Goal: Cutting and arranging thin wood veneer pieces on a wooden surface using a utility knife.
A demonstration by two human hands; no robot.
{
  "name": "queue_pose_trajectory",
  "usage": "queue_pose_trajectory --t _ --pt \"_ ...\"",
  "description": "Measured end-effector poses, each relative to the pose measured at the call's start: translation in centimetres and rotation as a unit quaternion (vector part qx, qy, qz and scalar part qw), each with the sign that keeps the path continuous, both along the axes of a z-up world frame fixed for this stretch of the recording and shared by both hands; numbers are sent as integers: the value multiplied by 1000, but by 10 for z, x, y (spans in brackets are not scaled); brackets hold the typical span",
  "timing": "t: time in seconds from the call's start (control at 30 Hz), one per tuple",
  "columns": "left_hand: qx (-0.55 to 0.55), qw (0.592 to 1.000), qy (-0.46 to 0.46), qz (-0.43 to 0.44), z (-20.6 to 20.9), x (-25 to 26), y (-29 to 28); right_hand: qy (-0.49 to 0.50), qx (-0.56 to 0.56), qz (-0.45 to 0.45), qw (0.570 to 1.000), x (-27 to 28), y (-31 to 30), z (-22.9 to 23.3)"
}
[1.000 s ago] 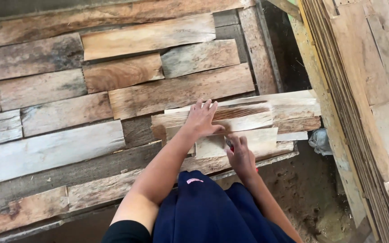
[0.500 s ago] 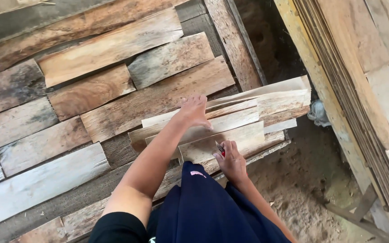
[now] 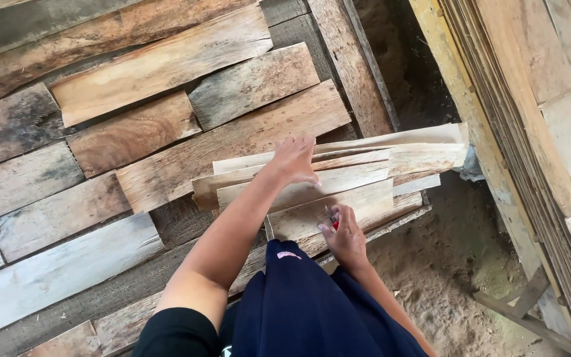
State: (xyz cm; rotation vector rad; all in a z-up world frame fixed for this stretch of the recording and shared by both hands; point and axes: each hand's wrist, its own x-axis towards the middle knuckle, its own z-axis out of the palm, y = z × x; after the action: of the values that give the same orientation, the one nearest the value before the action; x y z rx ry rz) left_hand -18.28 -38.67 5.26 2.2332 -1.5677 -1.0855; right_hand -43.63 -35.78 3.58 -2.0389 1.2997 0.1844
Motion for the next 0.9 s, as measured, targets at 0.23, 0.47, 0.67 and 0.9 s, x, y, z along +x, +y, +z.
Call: queue_pose_trajectory --t 0.23,0.47,0.67,0.9 --pt "-10 999 40 -12 -16 5 -5 -13 26 -112 993 -1 -11 4" --pt "55 987 153 15 8 15 -8 -34 -56 -202 977 -18 -40 34" --pt "90 984 153 -12 -18 13 -24 -31 -58 -238 969 -22 -52 41" --pt "86 988 119 -49 -73 7 -47 -28 -26 -298 954 -41 -63 26"
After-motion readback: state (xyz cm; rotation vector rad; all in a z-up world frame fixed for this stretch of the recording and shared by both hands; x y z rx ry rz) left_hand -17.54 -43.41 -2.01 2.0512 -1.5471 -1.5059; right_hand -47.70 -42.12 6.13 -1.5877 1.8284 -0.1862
